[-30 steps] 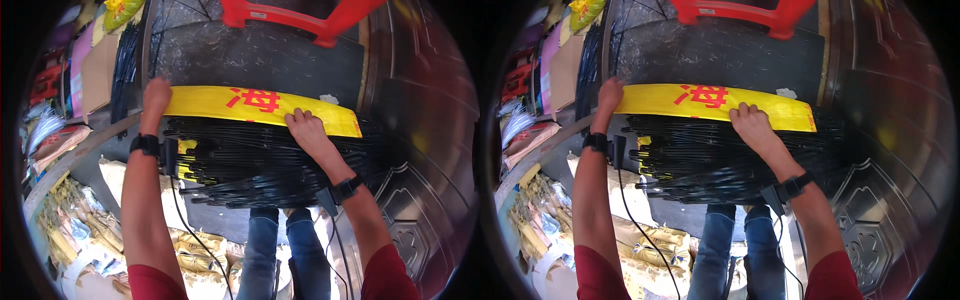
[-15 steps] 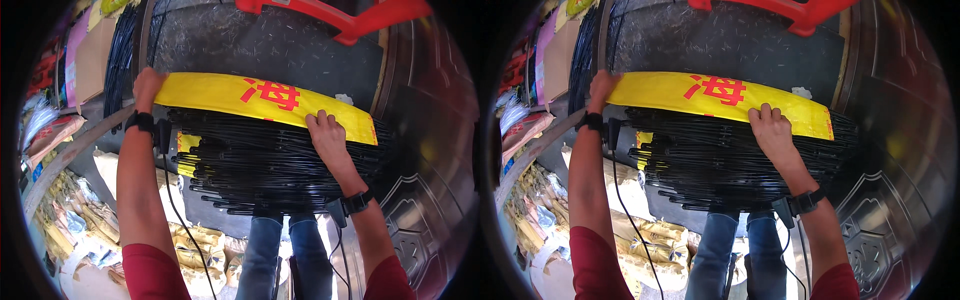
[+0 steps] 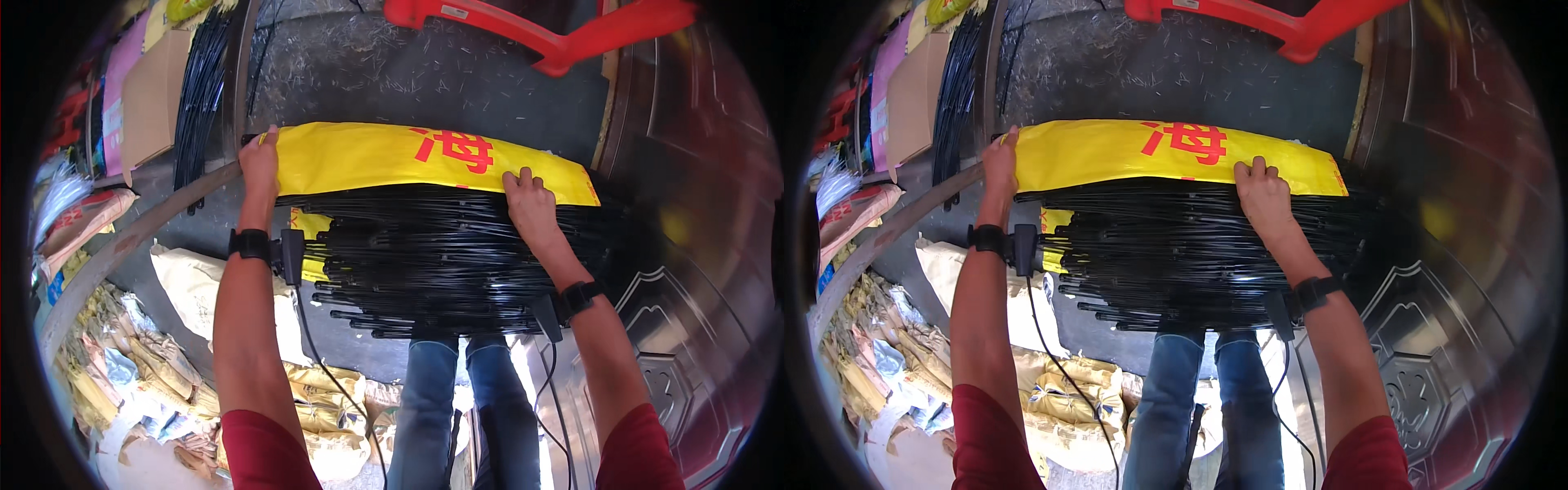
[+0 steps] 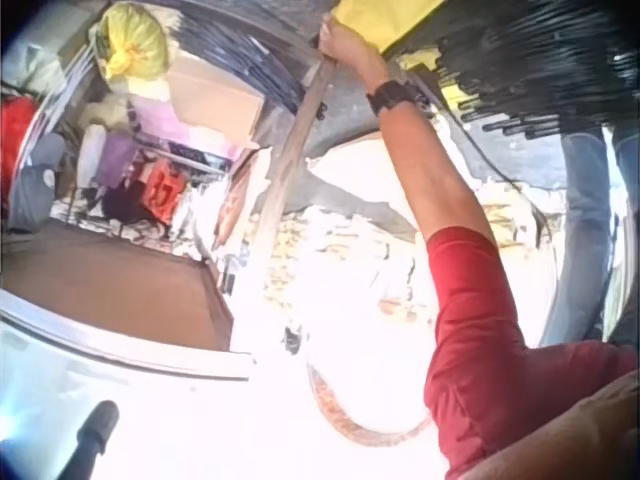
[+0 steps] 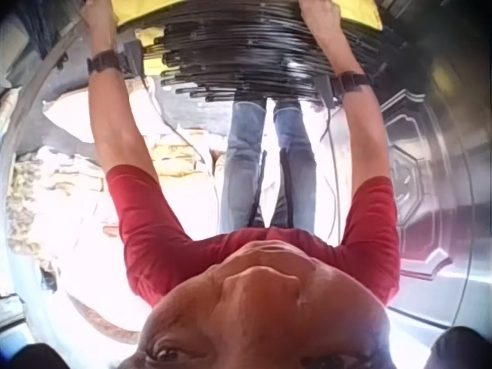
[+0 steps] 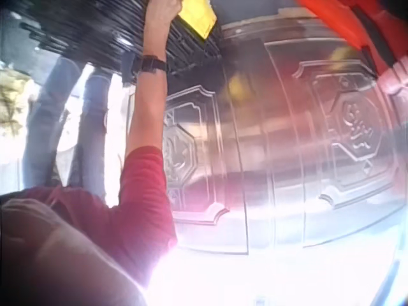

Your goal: Packing bundles of umbrella ribs into protective yellow and beige bags

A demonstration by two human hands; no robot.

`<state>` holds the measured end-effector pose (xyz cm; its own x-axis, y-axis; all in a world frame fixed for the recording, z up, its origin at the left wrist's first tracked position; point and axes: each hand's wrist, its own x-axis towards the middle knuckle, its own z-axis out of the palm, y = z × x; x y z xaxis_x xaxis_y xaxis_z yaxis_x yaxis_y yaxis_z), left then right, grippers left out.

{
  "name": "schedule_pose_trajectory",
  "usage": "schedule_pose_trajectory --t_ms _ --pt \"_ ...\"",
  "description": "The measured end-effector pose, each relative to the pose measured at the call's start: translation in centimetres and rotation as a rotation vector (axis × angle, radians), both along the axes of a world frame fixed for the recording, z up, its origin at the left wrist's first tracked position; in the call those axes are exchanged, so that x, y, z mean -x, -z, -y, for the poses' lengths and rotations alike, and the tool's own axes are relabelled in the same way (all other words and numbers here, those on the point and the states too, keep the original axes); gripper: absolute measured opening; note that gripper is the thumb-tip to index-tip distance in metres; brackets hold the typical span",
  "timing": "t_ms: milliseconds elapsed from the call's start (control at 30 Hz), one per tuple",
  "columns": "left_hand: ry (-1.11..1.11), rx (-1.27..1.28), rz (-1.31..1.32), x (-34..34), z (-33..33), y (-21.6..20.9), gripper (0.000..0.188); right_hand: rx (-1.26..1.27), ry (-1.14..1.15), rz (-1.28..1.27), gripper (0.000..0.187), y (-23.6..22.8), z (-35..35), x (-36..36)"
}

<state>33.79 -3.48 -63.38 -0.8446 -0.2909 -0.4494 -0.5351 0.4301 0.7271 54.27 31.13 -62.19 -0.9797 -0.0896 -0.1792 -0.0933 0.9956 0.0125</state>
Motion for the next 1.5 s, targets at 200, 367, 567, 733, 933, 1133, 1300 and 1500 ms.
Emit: schedule_pose_trajectory --t_ms 200,367,567,733,933,1133,1300,1500 --pt "0.458 0.307 -0.225 -3.6 -3.1 -5.1 0.024 -0.018 0.014 0.079 0.012 -0.3 -0.4 -0.1" --pt "0.816 0.362 -0.519 -7.5 -5.8 -11.4 0.027 -0.006 0.019 0.5 0.021 -2.7 -0.8 1.8" --pt "0.911 0.279 -0.645 -11.7 -5.5 -13.6 0.019 0.697 0.052 0.372 0.018 -8.7 0.8 9.6" --pt "0.965 0.307 -0.683 -12.3 -5.2 -13.0 0.01 0.483 -0.116 0.486 0.038 -11.9 16.7 16.6" --pt "0.977 0.309 -0.703 -12.8 -5.4 -13.3 0.011 0.056 -0.446 0.573 0.029 -8.7 21.9 17.2" --pt "0.941 0.348 -0.676 -13.6 -5.2 -12.9 0.004 0.066 -0.411 0.49 0.025 -6.8 19.0 17.1" --pt "0.905 0.376 -0.615 -14.3 -2.2 -12.5 0.011 0.44 0.329 0.708 0.031 -7.9 11.9 14.9" --pt "1.007 0.322 -0.599 -14.5 -2.5 -14.1 0.012 1.437 1.244 0.243 0.027 -10.7 11.4 5.4"
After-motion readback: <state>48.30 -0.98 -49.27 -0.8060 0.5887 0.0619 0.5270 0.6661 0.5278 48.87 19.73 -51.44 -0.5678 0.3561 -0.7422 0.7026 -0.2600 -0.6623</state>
